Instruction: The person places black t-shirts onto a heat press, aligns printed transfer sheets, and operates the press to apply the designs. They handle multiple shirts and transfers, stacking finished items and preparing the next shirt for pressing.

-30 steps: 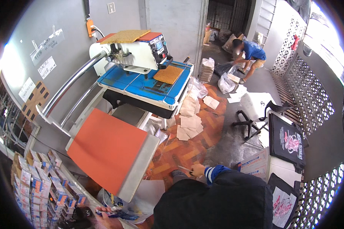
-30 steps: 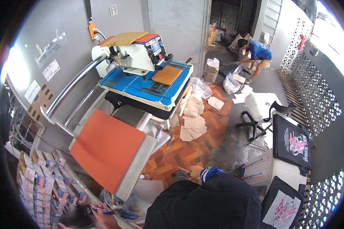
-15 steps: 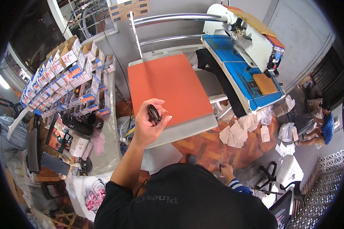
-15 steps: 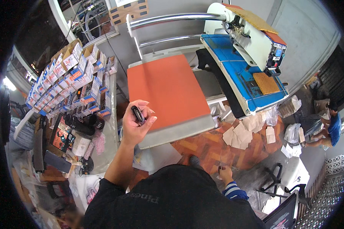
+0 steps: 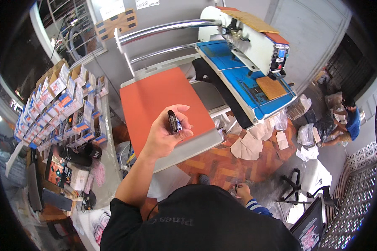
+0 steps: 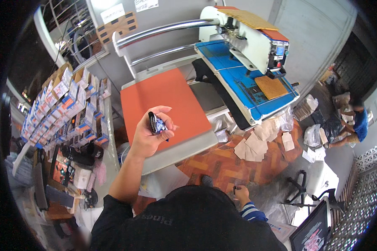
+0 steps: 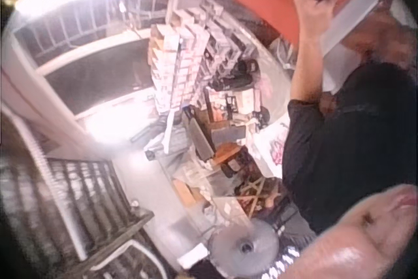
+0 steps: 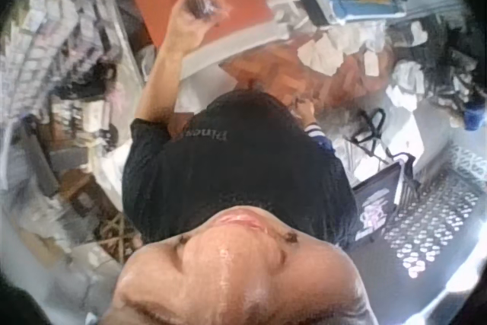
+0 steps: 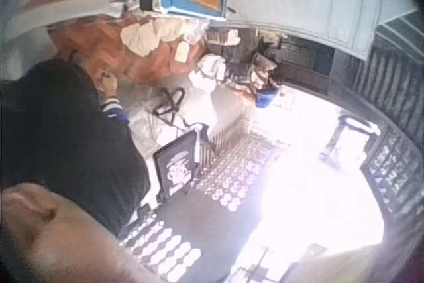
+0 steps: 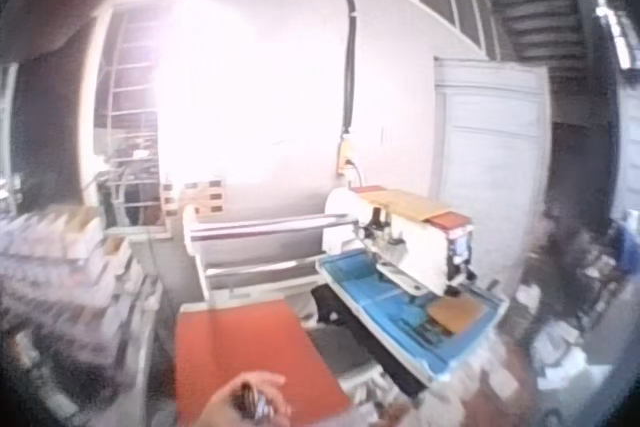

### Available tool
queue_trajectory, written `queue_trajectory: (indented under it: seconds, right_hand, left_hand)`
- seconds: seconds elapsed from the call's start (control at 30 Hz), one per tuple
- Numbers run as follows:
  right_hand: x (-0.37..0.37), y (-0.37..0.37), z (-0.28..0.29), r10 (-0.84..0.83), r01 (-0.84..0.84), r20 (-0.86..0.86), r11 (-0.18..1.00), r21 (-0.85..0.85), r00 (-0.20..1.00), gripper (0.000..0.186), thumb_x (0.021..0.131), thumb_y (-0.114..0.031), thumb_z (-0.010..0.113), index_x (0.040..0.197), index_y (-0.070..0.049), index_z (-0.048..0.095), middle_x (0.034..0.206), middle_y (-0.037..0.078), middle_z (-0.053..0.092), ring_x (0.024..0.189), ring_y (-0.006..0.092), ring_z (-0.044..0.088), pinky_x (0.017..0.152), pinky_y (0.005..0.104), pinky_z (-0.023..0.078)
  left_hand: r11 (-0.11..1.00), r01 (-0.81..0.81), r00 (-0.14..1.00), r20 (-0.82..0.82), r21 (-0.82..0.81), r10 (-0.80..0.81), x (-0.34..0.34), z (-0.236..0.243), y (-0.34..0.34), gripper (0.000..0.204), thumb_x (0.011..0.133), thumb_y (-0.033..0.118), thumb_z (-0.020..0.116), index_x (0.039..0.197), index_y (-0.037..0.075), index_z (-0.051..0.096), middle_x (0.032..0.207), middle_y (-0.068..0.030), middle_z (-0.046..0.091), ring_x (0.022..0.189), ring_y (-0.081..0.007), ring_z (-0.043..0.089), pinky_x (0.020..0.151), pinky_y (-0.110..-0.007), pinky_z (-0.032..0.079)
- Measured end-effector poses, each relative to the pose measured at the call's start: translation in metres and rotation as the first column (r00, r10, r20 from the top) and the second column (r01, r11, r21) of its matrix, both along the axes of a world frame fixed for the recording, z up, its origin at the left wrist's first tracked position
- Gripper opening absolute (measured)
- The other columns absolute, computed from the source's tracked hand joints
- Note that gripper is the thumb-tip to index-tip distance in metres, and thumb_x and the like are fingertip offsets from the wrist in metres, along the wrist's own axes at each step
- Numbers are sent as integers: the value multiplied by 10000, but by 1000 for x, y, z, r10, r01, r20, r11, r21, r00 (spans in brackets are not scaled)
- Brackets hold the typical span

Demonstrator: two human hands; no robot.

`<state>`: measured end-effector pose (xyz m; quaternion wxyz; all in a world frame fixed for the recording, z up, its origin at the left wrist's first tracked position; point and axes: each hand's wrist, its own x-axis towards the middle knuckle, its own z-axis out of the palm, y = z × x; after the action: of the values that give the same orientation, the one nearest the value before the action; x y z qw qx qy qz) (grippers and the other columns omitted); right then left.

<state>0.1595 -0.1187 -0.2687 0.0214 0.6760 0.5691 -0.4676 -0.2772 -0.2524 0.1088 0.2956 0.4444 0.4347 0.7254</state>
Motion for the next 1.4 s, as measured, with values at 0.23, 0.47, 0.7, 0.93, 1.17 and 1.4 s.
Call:
queue_trajectory:
  seconds: [0.23,0.47,0.7,0.93,1.17,1.4]
  right_hand:
    - [39,-27,-29,6,-7,54,1000,11,999,405,816,-328,802,1116,-64,737,941,145,755,712,283,750,579,393,631]
    - [59,-52,-1,-29,32,64,999,-36,998,367,816,-322,805,1066,-61,744,834,126,732,649,270,730,585,381,619]
    - [69,-52,-25,-86,87,34,996,-35,996,399,806,-313,828,1079,-36,737,881,132,744,758,261,748,606,384,633]
    - [70,-44,-23,-106,109,33,990,-86,994,377,796,-296,827,1062,-40,753,889,124,750,787,257,753,591,377,628]
    - [62,-41,-30,8,-17,123,997,80,992,408,795,-442,777,1018,-101,773,972,170,759,953,339,739,801,428,591]
    - [67,-34,-53,27,-41,123,993,110,992,438,772,-453,804,1037,-105,776,941,148,767,838,282,748,763,390,579]
  left_hand:
    - [994,51,997,-58,-92,-56,15,20,30,404,824,72,836,1179,-25,669,1173,-146,709,986,-193,699,833,-331,618]
    - [990,124,991,-35,-65,-127,32,23,52,333,805,8,822,1120,-21,718,1242,-157,697,1067,-241,705,910,-384,609]
    - [939,314,930,-154,-144,-334,36,33,65,226,825,68,821,1028,-2,752,1085,-150,739,1047,-228,687,858,-355,574]
    - [804,551,807,-104,-224,-582,55,56,73,159,917,146,755,965,-5,742,946,-125,718,928,-209,668,817,-349,525]
    - [648,732,674,81,-211,-735,70,69,83,210,884,200,793,854,0,737,894,-157,712,871,-223,671,793,-351,514]
    - [297,952,287,-131,-68,-949,115,110,95,119,810,69,819,843,30,711,902,-101,707,829,-206,663,763,-330,518]
